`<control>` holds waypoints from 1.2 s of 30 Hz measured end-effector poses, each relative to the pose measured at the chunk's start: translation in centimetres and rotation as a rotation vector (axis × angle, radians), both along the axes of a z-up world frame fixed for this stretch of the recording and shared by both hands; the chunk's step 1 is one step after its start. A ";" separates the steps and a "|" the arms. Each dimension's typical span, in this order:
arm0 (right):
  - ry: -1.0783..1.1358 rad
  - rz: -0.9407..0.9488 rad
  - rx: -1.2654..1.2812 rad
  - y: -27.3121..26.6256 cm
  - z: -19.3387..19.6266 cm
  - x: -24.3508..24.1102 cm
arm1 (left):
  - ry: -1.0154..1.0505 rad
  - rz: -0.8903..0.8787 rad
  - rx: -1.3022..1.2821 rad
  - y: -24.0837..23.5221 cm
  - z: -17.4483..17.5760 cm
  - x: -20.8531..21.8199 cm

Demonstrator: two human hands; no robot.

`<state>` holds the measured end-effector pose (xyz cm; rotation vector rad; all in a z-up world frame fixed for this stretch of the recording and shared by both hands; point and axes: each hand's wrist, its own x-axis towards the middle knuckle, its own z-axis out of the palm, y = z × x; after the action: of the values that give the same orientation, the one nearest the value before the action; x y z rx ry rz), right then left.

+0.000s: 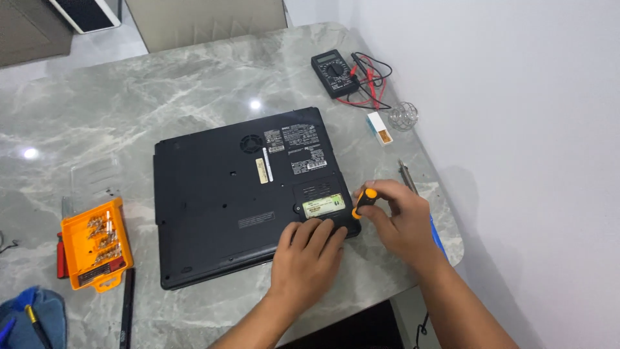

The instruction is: The person opens and closes a black laptop on a marble table, then flips it over to access the underside. Using a yellow-handled screwdriver, the person unscrews several screws from the bottom panel of the laptop.

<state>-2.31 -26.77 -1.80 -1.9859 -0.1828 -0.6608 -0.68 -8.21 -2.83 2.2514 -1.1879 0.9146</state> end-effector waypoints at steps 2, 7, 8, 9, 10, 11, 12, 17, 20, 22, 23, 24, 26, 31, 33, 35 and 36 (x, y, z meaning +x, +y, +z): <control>0.056 -0.006 -0.010 -0.3 0.0 -0.2 | 0.004 0.003 0.011 0.0 -0.4 0.0; 0.072 0.023 0.015 -0.4 0.4 0.0 | 0.002 0.020 0.014 0.0 -0.2 -0.1; 0.120 -0.029 -0.056 -0.2 1.0 0.0 | 0.009 0.017 0.019 0.0 -0.3 0.0; 0.167 -0.080 -0.126 -0.1 1.5 0.1 | 0.015 0.014 0.024 0.0 -0.3 0.0; 0.167 -0.081 -0.126 -0.2 1.9 0.1 | 0.016 0.013 0.024 0.0 -0.4 0.0; 0.158 -0.026 -0.201 -0.4 2.2 0.1 | 0.037 0.003 0.013 0.0 -0.5 0.0; 0.149 0.028 -0.276 -0.5 2.5 0.0 | 0.059 -0.007 0.001 0.0 -0.6 0.0; 0.147 0.162 -0.402 -1.4 4.4 0.0 | 0.381 -0.048 0.055 0.1 0.8 0.9; 0.153 0.172 -0.396 -0.2 6.2 -0.3 | 0.648 -0.134 0.013 -0.5 3.6 2.6; 0.160 0.168 -0.362 0.4 7.1 0.0 | 0.741 -0.222 -0.040 -0.9 4.9 4.3; 0.116 0.131 -0.425 0.2 6.9 -0.1 | 0.811 -0.351 -0.102 -1.2 4.9 5.0; 0.071 0.093 -0.488 0.0 6.7 -0.2 | 0.879 -0.482 -0.164 -1.5 4.8 5.6; 0.072 0.084 -0.485 -0.1 6.5 -0.1 | 0.875 -0.505 -0.122 -1.9 5.0 5.9; 0.090 0.031 -0.613 -0.3 7.7 -0.8 | 0.832 -0.560 -0.074 -2.8 4.1 6.4; 0.215 -0.046 -0.651 -0.2 8.2 -1.0 | 0.847 -0.599 -0.062 -2.9 4.6 6.2; 0.189 -0.016 -0.635 0.2 7.8 -0.9 | 0.871 -0.588 -0.039 -2.6 4.1 6.4; 0.161 0.018 -0.619 0.4 7.6 -0.9 | 0.894 -0.573 -0.018 -2.4 3.9 6.5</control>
<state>-3.24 -26.36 5.82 -2.6147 -0.3365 -0.4585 5.80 -10.65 1.09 1.7725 -1.2188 -0.2876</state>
